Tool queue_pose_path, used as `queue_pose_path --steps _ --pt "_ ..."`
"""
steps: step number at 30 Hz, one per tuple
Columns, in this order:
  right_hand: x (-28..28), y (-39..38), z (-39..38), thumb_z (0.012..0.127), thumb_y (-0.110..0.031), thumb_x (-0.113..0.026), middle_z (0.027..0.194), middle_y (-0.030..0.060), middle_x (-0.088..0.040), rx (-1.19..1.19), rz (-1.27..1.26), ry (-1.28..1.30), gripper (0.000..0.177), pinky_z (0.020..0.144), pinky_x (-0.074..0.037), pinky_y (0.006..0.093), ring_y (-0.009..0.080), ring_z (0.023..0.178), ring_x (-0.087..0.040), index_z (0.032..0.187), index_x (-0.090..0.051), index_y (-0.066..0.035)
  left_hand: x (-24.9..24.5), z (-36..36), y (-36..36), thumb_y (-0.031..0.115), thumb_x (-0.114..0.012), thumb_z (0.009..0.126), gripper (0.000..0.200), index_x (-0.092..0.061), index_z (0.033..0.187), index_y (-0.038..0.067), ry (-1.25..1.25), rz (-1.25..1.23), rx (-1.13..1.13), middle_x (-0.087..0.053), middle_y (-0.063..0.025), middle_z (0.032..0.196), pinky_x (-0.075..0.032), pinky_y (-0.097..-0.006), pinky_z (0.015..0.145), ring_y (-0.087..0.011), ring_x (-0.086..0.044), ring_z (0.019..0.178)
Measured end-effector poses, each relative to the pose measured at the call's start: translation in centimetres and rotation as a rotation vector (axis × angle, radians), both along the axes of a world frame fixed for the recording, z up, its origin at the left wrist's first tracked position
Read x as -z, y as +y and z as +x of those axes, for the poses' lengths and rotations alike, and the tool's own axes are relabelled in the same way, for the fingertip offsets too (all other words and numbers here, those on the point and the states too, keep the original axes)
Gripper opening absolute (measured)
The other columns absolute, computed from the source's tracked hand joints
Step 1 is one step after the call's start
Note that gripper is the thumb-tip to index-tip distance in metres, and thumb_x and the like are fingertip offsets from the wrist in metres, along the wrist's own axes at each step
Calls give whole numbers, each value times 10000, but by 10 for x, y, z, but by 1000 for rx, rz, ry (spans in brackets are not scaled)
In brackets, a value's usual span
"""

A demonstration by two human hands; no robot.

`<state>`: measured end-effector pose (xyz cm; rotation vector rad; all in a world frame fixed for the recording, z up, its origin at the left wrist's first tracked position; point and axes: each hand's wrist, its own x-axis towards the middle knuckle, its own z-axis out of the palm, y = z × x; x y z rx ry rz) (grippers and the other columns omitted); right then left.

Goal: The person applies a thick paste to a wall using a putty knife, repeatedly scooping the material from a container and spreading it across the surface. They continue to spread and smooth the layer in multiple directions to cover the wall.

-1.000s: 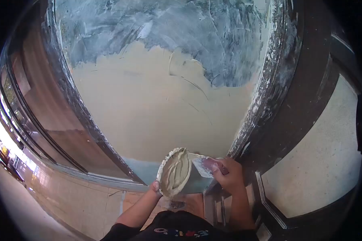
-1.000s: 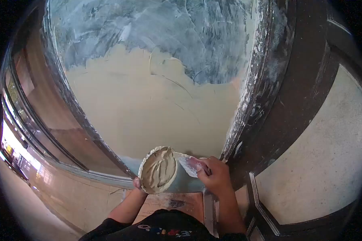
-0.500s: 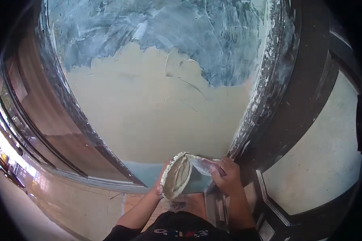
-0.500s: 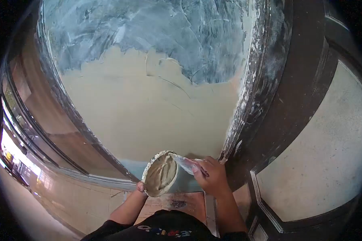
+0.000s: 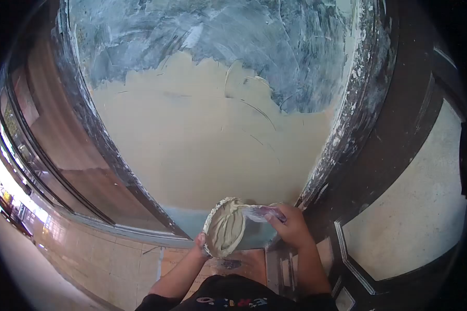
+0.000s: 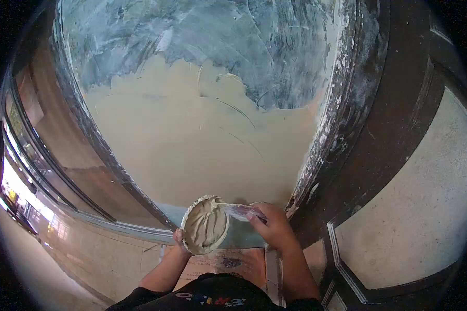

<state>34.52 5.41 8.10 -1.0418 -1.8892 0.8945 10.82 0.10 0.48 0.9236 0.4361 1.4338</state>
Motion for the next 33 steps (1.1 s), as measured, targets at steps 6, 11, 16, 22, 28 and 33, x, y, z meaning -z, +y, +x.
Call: queue_pose_path --steps 6,11,16,22,28,33 --pt "6 2 -5 809 -64 -616 968 116 -683 -73 334 -21 211 835 -500 356 284 934 -643 1002 -696 -40 -25 4 -13 795 -439 720 1035 -233 1482 126 -89 -82 -36 -294 -152 1499 -311 -504 1101 -328 -344 1353" --pt "29 8 -6 683 12 -606 1119 113 -631 -12 781 -210 363 923 -480 393 288 1110 -561 1018 -703 -88 -43 -1 -16 780 -326 805 917 -283 1466 145 -425 -214 -20 -319 -145 1490 -334 -539 1073 -354 -366 1333" --pt "-3 13 7 681 -9 -661 1042 98 -653 52 738 -139 350 868 -497 383 278 1005 -609 1023 -681 -78 -43 -8 -15 783 -322 798 932 -264 1474 144 -465 -200 0 -295 -144 1503 -317 -534 1086 -359 -349 1342" --pt "-76 5 -15 748 -66 -677 964 116 -646 -53 350 -173 321 759 -523 369 290 886 -642 1067 -643 -69 -22 -7 -14 786 -429 737 997 -257 1477 139 -79 45 -72 -271 -145 1514 -284 -535 1109 -360 -315 1364" --pt "-87 12 -14 821 -120 -654 910 127 -605 3 534 -107 228 705 -541 354 273 828 -645 1037 -628 -51 -14 -8 -7 691 -610 668 1087 -224 1479 79 -217 137 41 -247 -186 1511 -268 -490 1136 -346 -290 1383" --pt "-99 23 -7 833 -143 -663 911 124 -591 12 542 -165 228 742 -559 352 265 879 -640 1028 -603 -41 -36 -9 -11 763 -535 685 1085 -223 1480 93 -265 47 -73 -230 -153 1528 -291 -515 1115 -367 -294 1376"
